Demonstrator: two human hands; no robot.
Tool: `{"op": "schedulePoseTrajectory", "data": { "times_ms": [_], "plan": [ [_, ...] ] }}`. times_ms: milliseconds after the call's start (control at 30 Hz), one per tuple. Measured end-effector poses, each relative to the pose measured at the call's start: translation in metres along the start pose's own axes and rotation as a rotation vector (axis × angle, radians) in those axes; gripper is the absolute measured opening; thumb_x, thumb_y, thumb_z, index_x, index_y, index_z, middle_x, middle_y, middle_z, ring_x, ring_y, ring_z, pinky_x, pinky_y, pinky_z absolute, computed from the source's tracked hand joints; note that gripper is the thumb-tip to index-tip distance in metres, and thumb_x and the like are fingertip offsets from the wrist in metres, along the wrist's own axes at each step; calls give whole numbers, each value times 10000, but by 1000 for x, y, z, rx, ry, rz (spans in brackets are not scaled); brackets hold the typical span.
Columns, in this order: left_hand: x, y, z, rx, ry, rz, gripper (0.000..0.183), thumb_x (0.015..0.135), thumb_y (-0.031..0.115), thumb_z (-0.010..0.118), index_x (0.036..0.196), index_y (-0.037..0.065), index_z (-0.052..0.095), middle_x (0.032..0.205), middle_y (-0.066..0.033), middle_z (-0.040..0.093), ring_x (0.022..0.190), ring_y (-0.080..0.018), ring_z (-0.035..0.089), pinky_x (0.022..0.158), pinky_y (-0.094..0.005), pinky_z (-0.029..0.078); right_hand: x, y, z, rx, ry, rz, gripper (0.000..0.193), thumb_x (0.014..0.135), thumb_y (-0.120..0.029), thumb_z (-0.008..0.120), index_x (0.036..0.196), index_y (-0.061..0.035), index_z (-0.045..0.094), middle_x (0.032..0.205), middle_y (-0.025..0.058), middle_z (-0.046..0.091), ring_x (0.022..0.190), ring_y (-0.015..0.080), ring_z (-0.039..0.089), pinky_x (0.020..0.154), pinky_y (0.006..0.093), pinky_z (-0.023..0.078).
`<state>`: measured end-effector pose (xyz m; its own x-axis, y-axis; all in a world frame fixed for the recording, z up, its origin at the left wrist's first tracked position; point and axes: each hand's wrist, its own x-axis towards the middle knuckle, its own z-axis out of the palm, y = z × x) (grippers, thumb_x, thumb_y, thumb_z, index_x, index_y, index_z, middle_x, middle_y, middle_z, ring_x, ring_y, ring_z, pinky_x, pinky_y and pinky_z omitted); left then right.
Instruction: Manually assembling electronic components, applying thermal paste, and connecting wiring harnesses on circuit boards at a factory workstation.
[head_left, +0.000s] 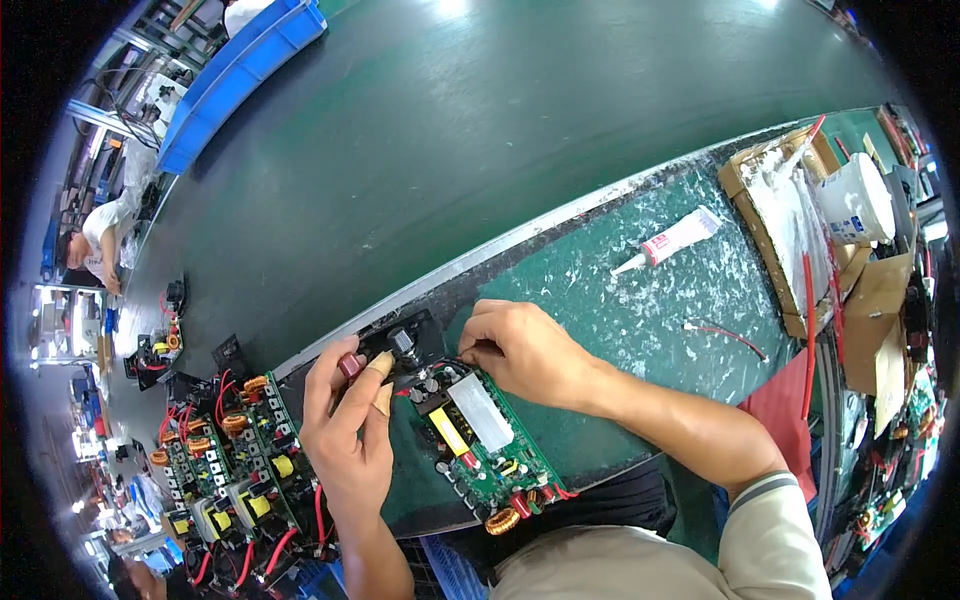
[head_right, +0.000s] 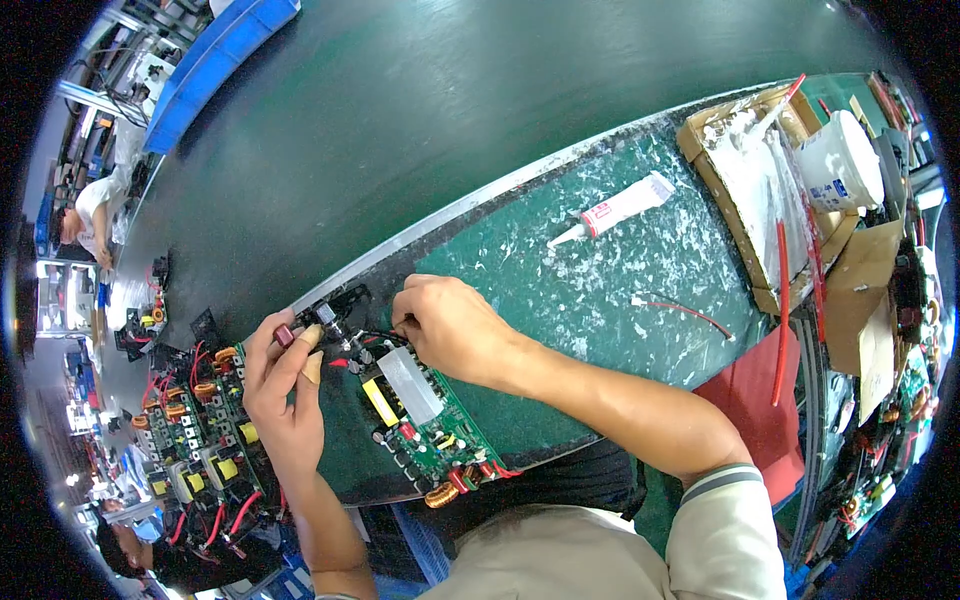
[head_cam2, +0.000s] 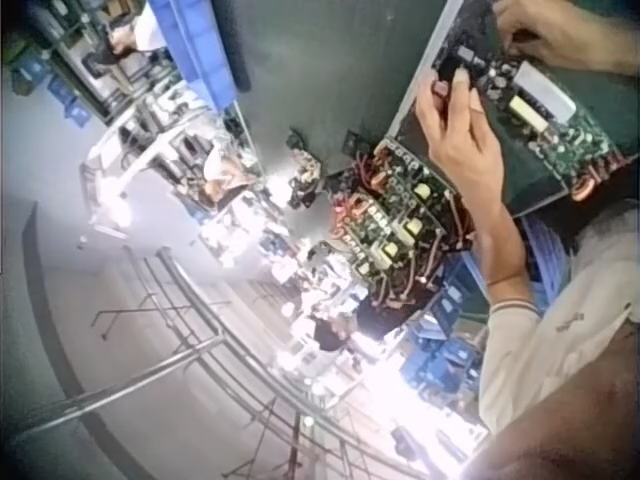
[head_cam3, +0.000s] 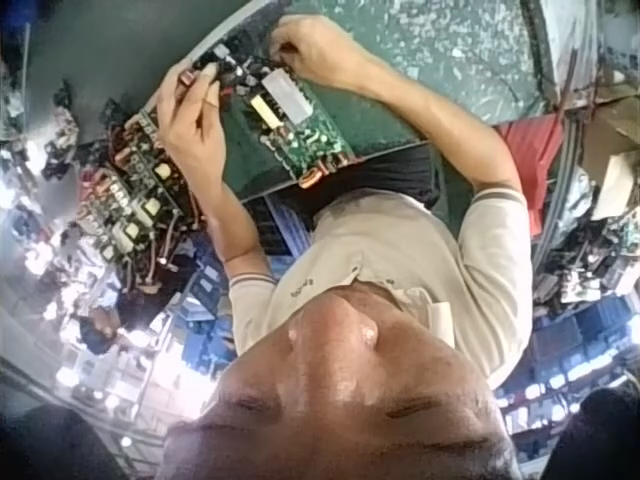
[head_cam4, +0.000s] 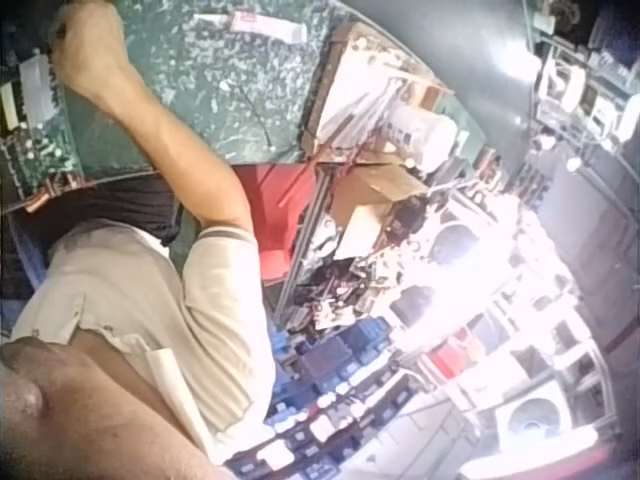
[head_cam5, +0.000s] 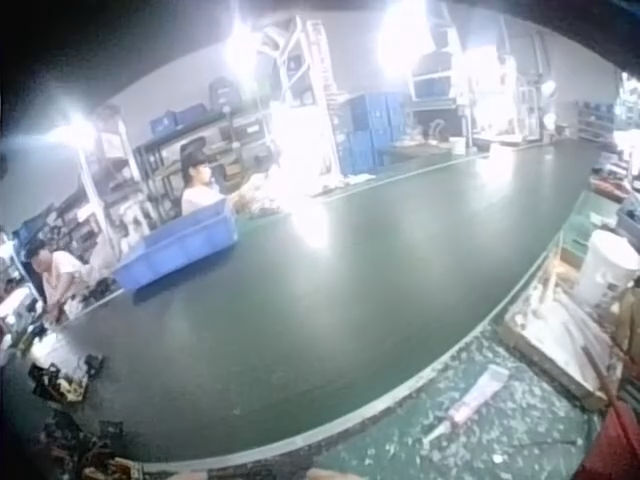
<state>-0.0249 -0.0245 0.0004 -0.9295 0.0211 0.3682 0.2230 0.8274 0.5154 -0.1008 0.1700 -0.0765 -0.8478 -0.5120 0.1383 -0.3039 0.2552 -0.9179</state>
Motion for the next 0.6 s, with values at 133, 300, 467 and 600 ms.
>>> {"op": "schedulePoseTrajectory", "data": {
  "times_ms": [133,300,467,600],
  "plan": [
    [8,-21,3,-14,6,145,237,830,-14,687,1057,36,732,1200,-140,603,899,-229,626,803,-315,507,0,-6,-2,33,-49,100,64,785,-11,631,820,-10,684,890,180,633,888,391,633,770,464,521],
    [6,-31,8,-37,30,188,201,836,34,683,1030,35,735,1194,-155,599,891,-223,640,806,-311,504,1,-6,-4,3,-26,80,68,785,-15,627,814,-7,688,883,199,638,875,402,641,770,470,523],
    [0,-30,11,-69,41,198,177,896,62,644,1041,-20,705,1220,-182,593,914,-223,633,846,-333,493,7,-7,-8,-28,-69,84,71,783,-13,621,804,8,685,884,211,654,869,408,647,776,478,522],
    [-1,-31,12,-97,63,174,180,881,54,656,1041,4,723,1228,-181,587,913,-227,640,821,-325,508,5,-5,-6,-4,-88,101,62,796,-20,632,827,5,680,872,187,646,857,385,643,758,456,518]
  ]
}}
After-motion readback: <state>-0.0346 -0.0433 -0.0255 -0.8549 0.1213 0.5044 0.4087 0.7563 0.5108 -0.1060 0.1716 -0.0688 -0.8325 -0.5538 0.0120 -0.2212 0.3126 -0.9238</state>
